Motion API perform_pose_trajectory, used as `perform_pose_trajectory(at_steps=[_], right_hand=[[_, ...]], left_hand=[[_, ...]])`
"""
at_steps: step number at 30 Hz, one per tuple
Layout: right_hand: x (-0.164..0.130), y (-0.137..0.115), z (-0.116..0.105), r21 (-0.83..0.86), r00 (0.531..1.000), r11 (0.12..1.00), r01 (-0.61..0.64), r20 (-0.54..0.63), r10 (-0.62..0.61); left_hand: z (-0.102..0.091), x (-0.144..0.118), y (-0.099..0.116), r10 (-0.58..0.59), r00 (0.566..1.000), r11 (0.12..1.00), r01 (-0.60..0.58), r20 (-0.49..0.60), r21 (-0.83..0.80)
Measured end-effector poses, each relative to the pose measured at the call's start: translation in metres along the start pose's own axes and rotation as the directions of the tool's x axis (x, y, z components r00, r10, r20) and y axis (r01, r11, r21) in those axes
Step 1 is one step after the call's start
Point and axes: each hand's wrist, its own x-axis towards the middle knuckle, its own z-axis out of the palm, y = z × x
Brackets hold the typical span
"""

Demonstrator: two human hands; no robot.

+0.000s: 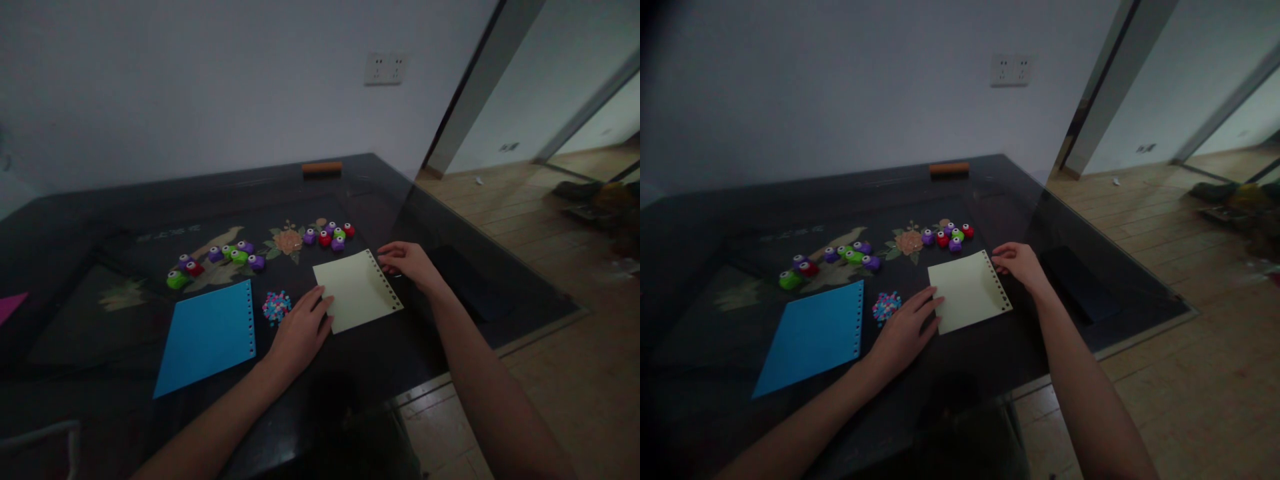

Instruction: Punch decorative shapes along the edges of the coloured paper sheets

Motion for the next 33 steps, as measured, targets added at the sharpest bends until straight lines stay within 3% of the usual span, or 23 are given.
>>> perform_pose_trajectory(at_steps=[5,33], right_hand=[[0.0048,0.0044,0.0005,-0.038,0.997,0.998,0.056,-0.051,-0.058],[-0.0012,-0.0028,0.0045,-0.002,1.000,1.000,0.028,-0.002,-0.028]], left_hand=[[-0.0012,0.0004,0.0007,0.000,1.000,1.000,0.000,0.002,0.003],[-0.0004,0.0001,-0.0011,0.003,1.000,1.000,-0.003,0.002,-0.016]])
